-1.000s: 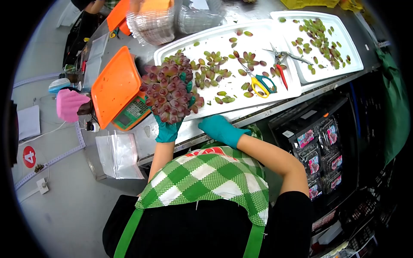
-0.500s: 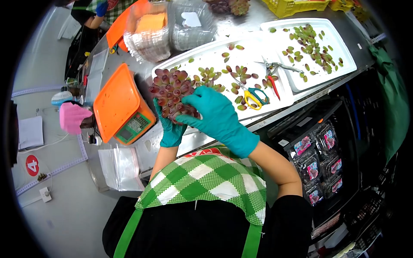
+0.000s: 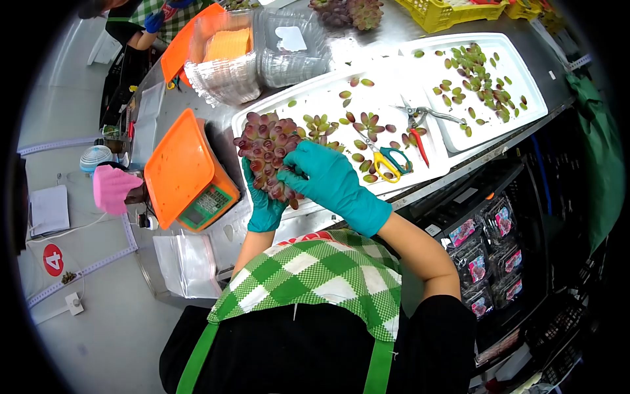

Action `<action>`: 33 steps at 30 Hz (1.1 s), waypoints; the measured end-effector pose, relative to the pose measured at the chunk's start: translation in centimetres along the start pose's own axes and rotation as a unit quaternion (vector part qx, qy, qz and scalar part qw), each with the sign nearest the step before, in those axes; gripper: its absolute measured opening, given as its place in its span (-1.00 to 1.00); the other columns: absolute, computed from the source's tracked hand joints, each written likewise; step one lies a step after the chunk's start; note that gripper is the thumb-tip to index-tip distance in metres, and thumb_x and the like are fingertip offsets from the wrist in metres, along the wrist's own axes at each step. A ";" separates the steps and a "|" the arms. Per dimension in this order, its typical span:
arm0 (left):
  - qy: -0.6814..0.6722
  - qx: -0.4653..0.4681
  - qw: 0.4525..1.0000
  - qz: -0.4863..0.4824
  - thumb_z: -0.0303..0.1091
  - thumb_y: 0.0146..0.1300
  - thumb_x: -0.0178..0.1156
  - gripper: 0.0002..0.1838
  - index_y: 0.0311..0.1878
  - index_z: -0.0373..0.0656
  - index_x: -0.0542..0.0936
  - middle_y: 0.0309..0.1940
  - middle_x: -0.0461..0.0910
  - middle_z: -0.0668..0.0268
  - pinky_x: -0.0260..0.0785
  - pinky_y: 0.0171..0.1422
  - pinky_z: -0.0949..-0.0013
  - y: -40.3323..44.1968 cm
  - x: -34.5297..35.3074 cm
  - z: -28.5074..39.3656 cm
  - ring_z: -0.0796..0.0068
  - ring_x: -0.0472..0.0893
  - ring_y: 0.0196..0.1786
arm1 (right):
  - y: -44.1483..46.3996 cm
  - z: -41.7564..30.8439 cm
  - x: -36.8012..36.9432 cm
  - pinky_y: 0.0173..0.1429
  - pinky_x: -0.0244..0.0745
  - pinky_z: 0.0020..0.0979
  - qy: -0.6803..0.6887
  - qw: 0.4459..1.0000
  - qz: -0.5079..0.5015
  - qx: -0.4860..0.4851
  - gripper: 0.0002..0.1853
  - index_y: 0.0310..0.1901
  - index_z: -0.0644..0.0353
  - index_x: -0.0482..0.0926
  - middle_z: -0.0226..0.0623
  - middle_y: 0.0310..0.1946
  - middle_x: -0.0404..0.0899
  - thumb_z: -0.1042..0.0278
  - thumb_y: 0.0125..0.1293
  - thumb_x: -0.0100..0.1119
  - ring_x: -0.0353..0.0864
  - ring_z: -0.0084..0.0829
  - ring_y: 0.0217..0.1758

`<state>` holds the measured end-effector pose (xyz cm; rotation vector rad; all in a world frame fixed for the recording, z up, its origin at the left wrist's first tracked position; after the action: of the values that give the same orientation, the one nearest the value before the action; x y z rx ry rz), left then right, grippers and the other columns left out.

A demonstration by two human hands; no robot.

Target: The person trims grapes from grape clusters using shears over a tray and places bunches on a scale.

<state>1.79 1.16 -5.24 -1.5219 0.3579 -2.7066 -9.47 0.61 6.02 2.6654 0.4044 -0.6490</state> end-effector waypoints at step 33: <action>-0.133 -0.052 0.989 -0.027 0.21 0.12 -0.09 -0.26 0.26 -0.05 0.10 0.20 0.17 0.13 0.10 0.22 -0.14 0.2 2.0 -0.1 0.07 0.24 0.20 | -8.3 13.7 -3.4 -0.10 0.40 -0.49 0.138 0.915 -0.135 0.353 -0.61 0.03 0.14 0.39 -0.21 -0.17 0.53 0.29 0.14 0.09 0.55 -0.41 -0.18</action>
<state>0.62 0.77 -3.60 -1.9178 0.4593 -2.5118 -20.55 1.71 -5.93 3.4533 0.7453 -0.5695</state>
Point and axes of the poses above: each hand's wrist, its own y-axis towards the middle knuckle, its own x-axis out of the palm, z = x × y, the point moved 10 cm from there along y, towards the middle knuckle
